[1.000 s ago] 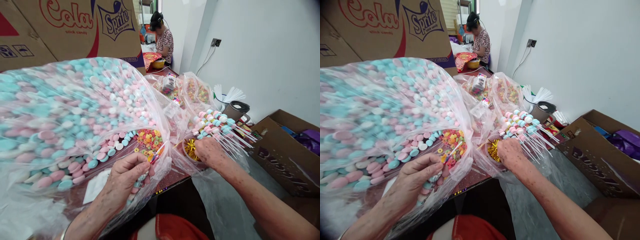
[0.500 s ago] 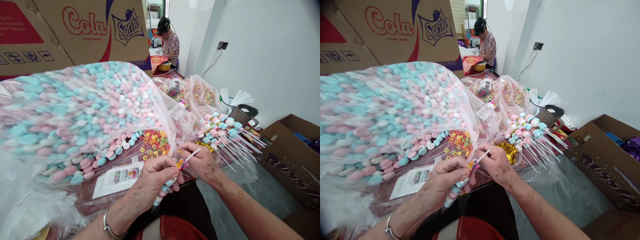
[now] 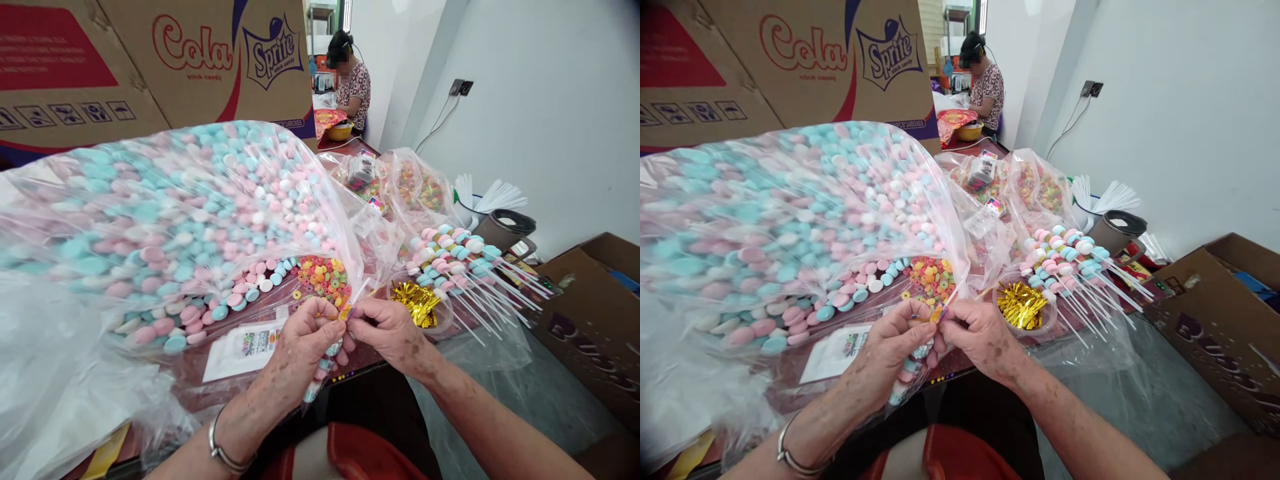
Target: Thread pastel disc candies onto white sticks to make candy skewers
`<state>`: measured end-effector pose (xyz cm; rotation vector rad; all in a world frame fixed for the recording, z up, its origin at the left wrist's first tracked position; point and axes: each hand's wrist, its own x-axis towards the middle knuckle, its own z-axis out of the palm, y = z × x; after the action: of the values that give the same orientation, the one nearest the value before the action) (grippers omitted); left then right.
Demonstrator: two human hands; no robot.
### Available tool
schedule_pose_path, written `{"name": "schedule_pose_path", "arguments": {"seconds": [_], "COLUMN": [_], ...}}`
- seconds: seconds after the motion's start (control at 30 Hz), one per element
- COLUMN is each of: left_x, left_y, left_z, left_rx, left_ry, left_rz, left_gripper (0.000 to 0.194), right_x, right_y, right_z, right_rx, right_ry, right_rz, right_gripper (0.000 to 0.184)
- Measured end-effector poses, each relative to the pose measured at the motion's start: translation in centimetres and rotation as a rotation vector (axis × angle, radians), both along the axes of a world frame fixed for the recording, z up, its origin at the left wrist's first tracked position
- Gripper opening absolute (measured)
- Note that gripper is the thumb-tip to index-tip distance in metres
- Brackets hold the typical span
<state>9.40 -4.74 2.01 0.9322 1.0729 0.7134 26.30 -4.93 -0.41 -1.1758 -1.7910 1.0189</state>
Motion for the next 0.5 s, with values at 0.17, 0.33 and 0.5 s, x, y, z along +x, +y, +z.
{"name": "schedule_pose_path", "arguments": {"seconds": [0.17,0.33,0.5], "left_x": [-0.1,-0.8,-2.2], "left_y": [0.6,2.1,3.3], "left_z": [0.7,1.0,0.1], "left_rx": [0.044,0.010,0.043], "left_ry": [0.160,0.314,0.254], "left_rz": [0.045,-0.172,-0.255], "left_gripper": [0.019,0.004,0.008], "right_x": [-0.7,-0.1,0.5], "right_y": [-0.5,0.3,1.4], "right_z": [-0.6,0.8,3.1], "right_rx": [0.590,1.025,1.046], "right_ry": [-0.395,-0.668,-0.732], "right_rz": [-0.112,0.169,0.458], "right_gripper": [0.024,0.028,0.023]}}
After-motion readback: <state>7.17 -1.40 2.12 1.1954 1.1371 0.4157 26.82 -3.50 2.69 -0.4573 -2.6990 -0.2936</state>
